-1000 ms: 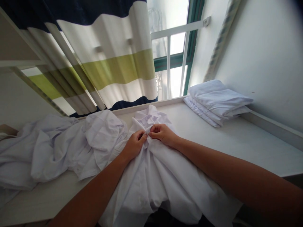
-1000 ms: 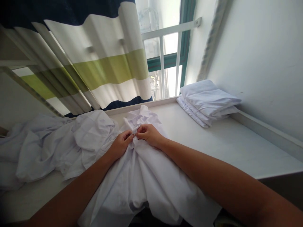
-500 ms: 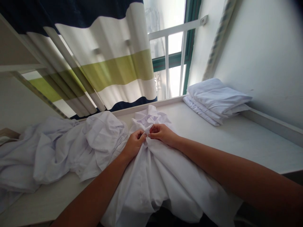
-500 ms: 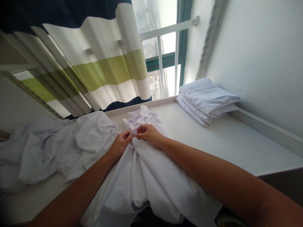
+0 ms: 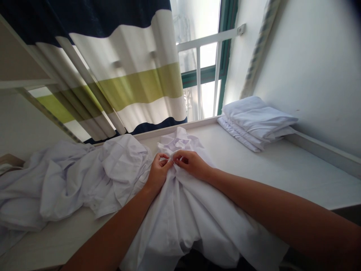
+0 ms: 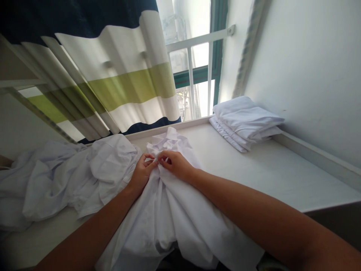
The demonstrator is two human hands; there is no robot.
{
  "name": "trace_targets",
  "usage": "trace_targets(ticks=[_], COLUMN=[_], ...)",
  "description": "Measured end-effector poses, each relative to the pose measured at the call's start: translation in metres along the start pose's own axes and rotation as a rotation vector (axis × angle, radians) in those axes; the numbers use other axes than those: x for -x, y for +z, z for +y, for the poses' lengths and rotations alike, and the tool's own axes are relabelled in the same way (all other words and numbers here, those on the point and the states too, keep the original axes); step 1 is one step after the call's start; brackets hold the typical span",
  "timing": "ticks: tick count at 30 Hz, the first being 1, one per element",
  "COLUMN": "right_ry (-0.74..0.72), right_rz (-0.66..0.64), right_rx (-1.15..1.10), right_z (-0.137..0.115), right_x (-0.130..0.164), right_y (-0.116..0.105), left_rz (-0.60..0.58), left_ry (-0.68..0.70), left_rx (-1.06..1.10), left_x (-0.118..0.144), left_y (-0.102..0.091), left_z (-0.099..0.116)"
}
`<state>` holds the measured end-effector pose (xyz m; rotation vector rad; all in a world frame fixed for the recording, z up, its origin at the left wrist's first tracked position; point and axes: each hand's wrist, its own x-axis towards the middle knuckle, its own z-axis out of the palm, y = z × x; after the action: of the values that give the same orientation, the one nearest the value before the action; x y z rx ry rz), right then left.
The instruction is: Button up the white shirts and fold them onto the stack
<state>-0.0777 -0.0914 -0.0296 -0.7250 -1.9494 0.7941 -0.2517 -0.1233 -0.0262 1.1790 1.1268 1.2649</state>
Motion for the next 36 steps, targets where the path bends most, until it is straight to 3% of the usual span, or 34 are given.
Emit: trace_targets(ticks=[7,17,26,36], right_ry=[0.030,-0.026,0.132,0.203], right_rz=[0.041,0.090,0.087,0.068], right_rx=[-0.035,0.001,-0.095,-0.244], right_z=[0.0018,-0.0003,0.0017,0.0002], right_x=[0.0005,0.0022,0.0011,-0.0008], right_y=[-0.0001,-0.0012,-0.0009,-0.0020], left_rz=[-0.038,-0.040,-0.048,-0.045], left_ry=[0.048,-0.012,-0.050,-0.133], left_rx=[-0.038,-0.038,-0.031,0.046], left_x=[-0.0012,-0.0048,-0.0053,-0.0025], left_y=[-0.0026,-0.0072,-0.0072,-0.0071], left_z=[0.0020,-0.0005,-0.0028,0.0007])
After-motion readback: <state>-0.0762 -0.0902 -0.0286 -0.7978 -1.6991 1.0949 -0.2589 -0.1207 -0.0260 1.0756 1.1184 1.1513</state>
